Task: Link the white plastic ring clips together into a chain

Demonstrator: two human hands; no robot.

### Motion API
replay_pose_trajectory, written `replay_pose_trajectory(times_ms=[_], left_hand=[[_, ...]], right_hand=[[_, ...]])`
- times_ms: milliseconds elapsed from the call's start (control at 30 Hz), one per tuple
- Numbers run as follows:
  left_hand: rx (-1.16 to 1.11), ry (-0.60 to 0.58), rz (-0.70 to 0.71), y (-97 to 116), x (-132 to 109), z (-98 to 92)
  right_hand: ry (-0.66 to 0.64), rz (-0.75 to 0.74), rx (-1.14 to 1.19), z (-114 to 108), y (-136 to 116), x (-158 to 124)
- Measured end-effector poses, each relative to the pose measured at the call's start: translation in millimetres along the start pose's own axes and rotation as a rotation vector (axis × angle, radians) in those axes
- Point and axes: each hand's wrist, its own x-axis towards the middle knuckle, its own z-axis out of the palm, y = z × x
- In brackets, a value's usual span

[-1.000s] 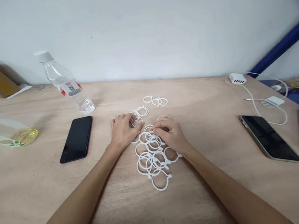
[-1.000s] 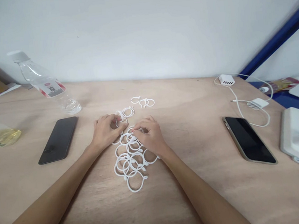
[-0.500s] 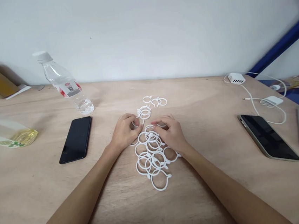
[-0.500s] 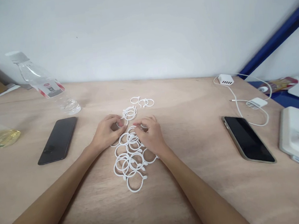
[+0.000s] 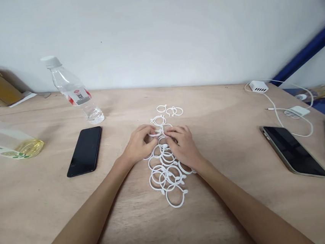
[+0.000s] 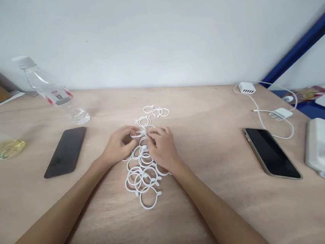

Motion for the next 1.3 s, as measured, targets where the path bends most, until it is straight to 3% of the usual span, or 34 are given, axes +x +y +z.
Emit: replay_pose_trajectory(times_ms=[133,267,467,667,767,900,1033,1300], left_hand=[[-0.106,0.044,-0.019,0,2,-3.4],[-0.101,0.083,0.078,2,-1,-6.0],[0.021,-0.006,0.299,9,-7,-5.9],[0.041,-0.103,0.168,14,-6,-7.0],[0.168,-0.184,0.073,17,-2,-6.9],[0.276,-0.263,0.066,16,0,-5.3],[0.265,-0.253,0.078,12,0,-4.1],[0.173,-0.251,0.088,9,3,-4.3]], right_hand=[[0.085,0.052,-0.003,-2,-1,0],[0.188,0.112,0.044,-7,-2,1],[0.047,0.057,0.173,-11,-3,1],[0.026,0.113,0.293,-12,-5,2],[0.021,0.126,0.373,-11,-5,1],[0.037,0.128,0.388,-10,-6,0],[0.046,0.151,0.384,-12,-7,1],[-0.061,0.069,0.295,-15,-9,3]])
